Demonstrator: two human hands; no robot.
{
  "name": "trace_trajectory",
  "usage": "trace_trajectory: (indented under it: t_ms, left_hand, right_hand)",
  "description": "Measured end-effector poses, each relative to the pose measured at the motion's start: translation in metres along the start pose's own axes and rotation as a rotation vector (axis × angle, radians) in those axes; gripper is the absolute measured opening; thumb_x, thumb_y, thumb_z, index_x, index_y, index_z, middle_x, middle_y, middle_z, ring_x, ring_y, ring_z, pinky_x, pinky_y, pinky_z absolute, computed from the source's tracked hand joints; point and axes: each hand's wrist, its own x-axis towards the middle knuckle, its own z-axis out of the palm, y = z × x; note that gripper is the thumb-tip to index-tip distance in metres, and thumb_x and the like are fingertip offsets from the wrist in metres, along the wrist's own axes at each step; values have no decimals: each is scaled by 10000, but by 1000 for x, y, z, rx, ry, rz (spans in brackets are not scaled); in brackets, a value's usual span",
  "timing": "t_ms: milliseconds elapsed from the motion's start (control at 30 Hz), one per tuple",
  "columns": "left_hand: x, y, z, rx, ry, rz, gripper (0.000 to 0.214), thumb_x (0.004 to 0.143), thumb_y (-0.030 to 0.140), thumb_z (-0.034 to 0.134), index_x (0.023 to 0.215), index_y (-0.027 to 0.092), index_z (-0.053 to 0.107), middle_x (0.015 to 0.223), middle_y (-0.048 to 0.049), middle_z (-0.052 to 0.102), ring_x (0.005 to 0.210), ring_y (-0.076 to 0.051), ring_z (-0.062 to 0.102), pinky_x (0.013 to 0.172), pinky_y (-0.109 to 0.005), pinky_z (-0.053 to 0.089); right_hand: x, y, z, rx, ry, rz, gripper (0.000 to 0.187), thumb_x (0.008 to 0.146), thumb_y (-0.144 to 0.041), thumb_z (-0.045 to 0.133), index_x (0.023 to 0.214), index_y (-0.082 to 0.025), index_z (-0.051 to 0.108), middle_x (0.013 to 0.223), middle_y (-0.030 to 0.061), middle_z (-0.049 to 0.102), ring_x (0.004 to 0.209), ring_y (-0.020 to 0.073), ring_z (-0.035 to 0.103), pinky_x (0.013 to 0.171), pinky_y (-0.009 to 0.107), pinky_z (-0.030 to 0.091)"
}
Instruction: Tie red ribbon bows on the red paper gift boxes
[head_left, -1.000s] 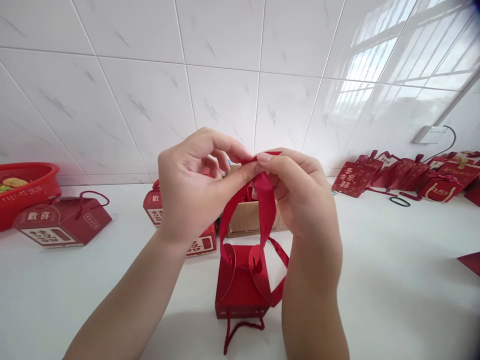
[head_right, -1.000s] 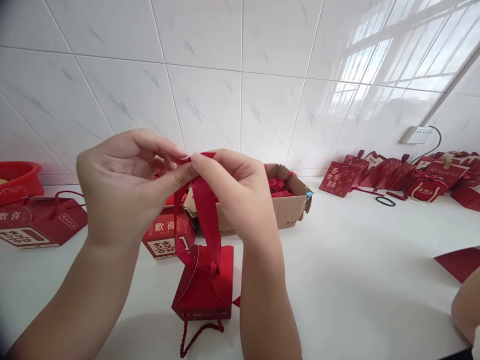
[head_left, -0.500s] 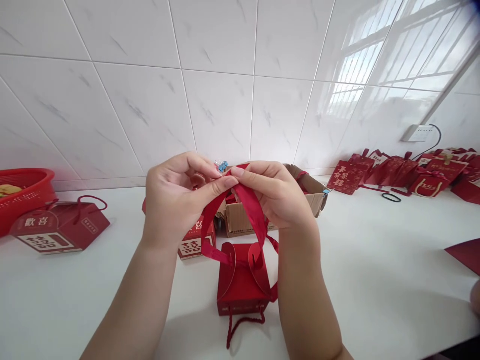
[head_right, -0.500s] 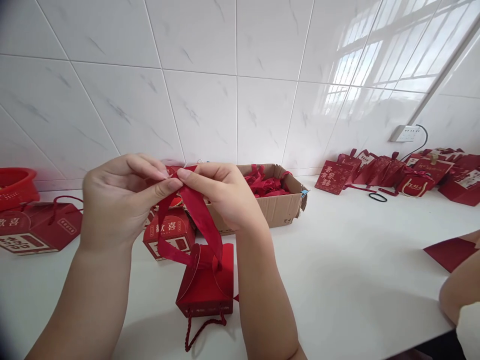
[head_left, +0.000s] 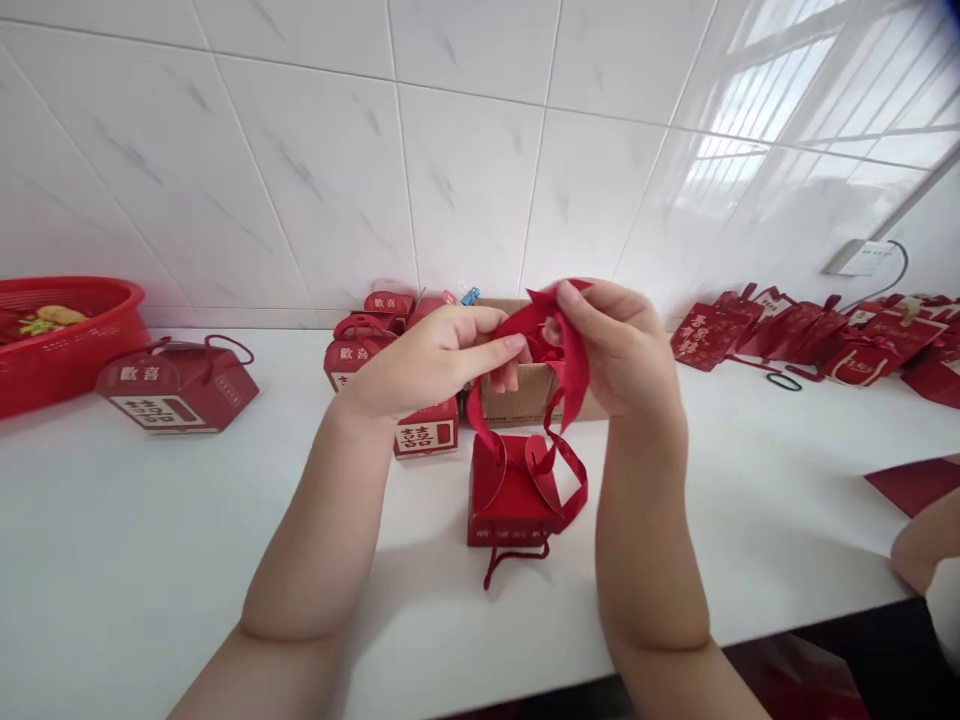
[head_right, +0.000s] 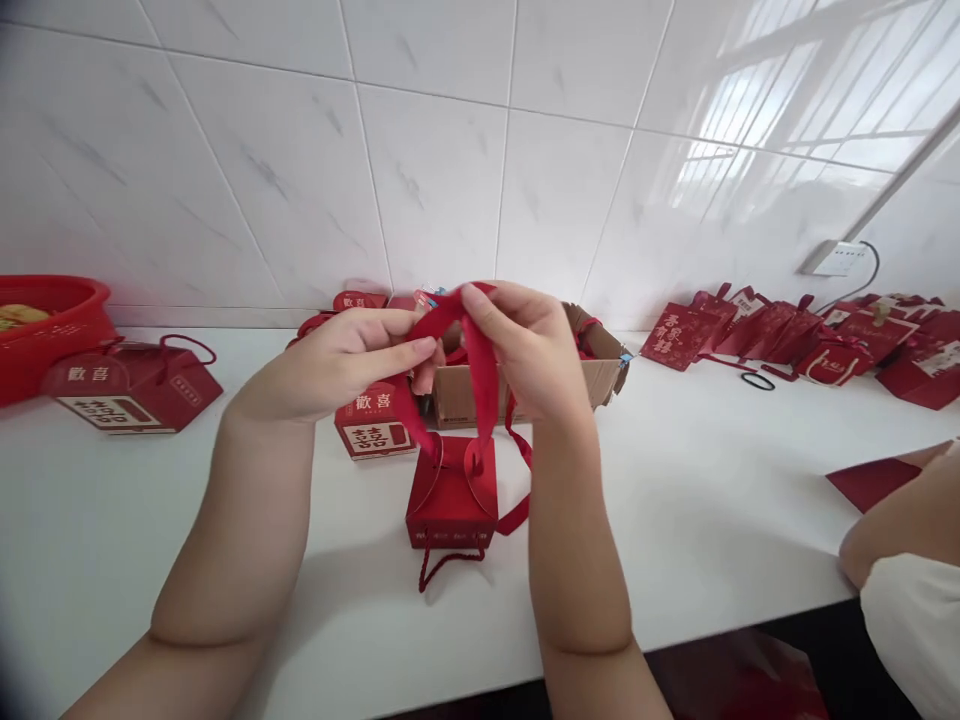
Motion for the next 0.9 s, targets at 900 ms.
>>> trace_trajectory:
  t_ms: [900]
  left_hand:
    - [0, -9, 6, 146, 161, 282, 211, 792, 107, 580, 890, 212, 734, 928, -17, 681, 860, -142, 613, 799, -267, 520]
  right_hand:
    - [-22, -8, -22, -762, -169, -369, 157, 867, -179, 562, 837, -207, 713, 745, 28, 658, 694, 147, 593, 573, 273, 473]
